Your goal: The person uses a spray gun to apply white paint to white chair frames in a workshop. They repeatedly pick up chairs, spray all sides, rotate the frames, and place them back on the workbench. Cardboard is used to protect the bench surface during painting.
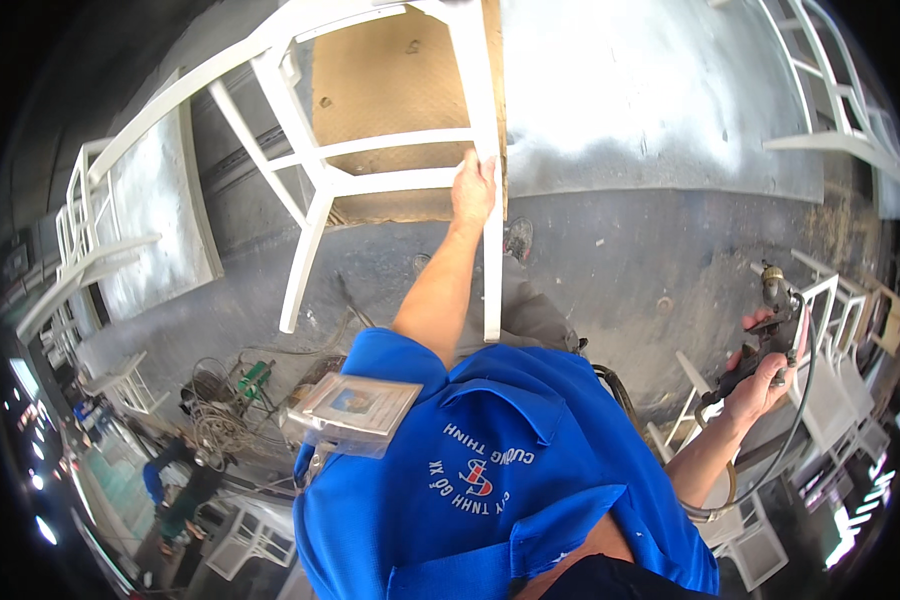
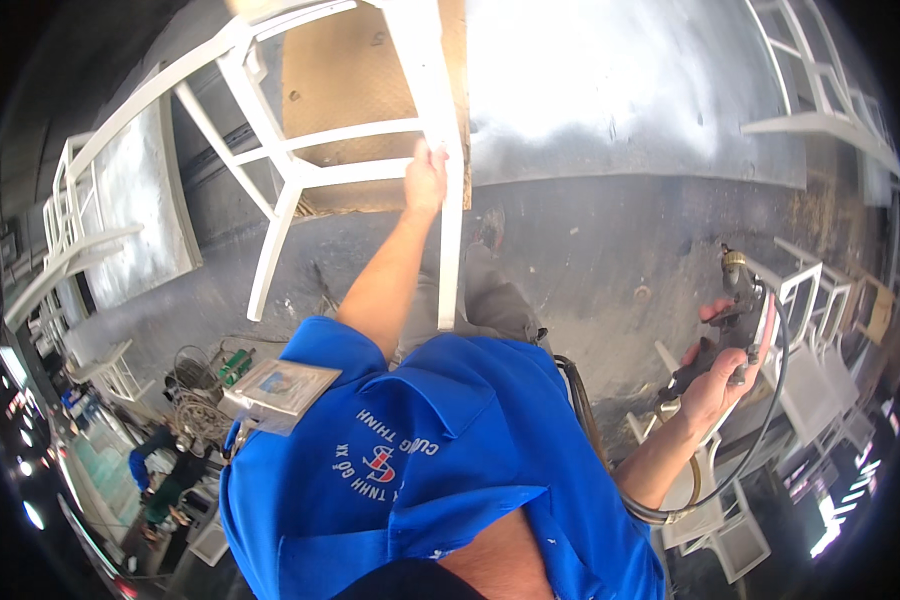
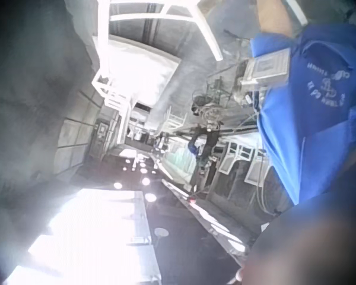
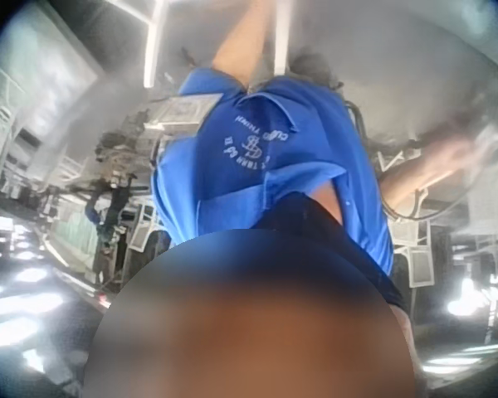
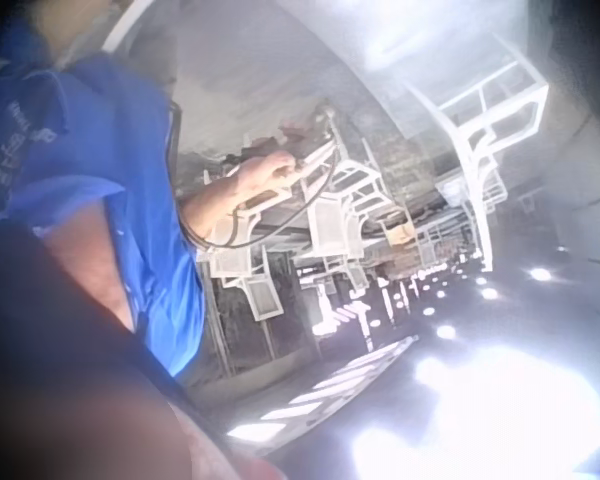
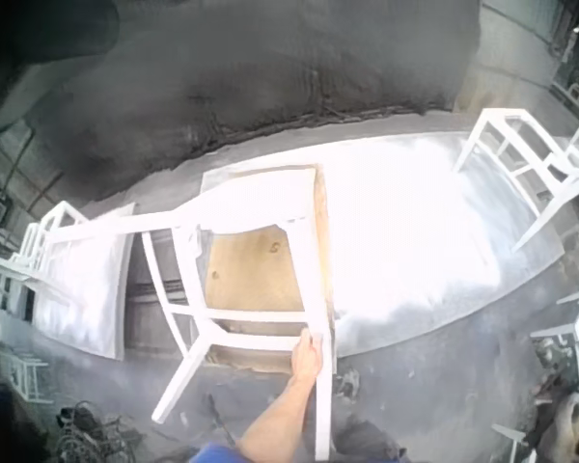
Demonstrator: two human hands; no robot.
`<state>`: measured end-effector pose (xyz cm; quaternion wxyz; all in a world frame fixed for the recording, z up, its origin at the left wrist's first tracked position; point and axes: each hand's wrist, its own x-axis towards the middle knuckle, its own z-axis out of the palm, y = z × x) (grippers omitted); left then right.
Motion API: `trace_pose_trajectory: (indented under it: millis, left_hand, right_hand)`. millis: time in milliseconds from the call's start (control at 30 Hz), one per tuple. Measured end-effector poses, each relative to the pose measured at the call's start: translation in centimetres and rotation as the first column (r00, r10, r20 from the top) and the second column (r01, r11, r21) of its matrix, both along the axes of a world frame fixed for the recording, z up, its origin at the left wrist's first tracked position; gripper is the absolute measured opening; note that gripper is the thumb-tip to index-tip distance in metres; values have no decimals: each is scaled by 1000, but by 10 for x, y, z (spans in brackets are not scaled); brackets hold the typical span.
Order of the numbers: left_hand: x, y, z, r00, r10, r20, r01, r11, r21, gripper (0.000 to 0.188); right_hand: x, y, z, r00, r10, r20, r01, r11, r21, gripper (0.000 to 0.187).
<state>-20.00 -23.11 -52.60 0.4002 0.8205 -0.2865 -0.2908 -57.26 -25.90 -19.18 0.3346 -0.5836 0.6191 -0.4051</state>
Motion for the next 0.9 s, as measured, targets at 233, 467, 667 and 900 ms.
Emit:
trace_pose_trajectory:
  millis: [233,467,667,900]
  left_hand:
    - [-31,102,-37,997,-2,-72,15,982,188,37]
    - [-7,184,-40,999,45,-12,-36,903,429,51]
    - [22,213,-33,986,162,-28,-136,899,417,36]
    - [58,214,-13,979,186,82,-200,951,237,32]
  right_hand:
    - [1,-9,10,988,118,98,-109,990,-87,94]
    - [-12,-17,4,938,252,238,-248,968,-47,72]
    - [-15,0,-3,935,114,335,-139,989,52,79]
    - [-2,38,18,951,83,299,-74,996,-41,78]
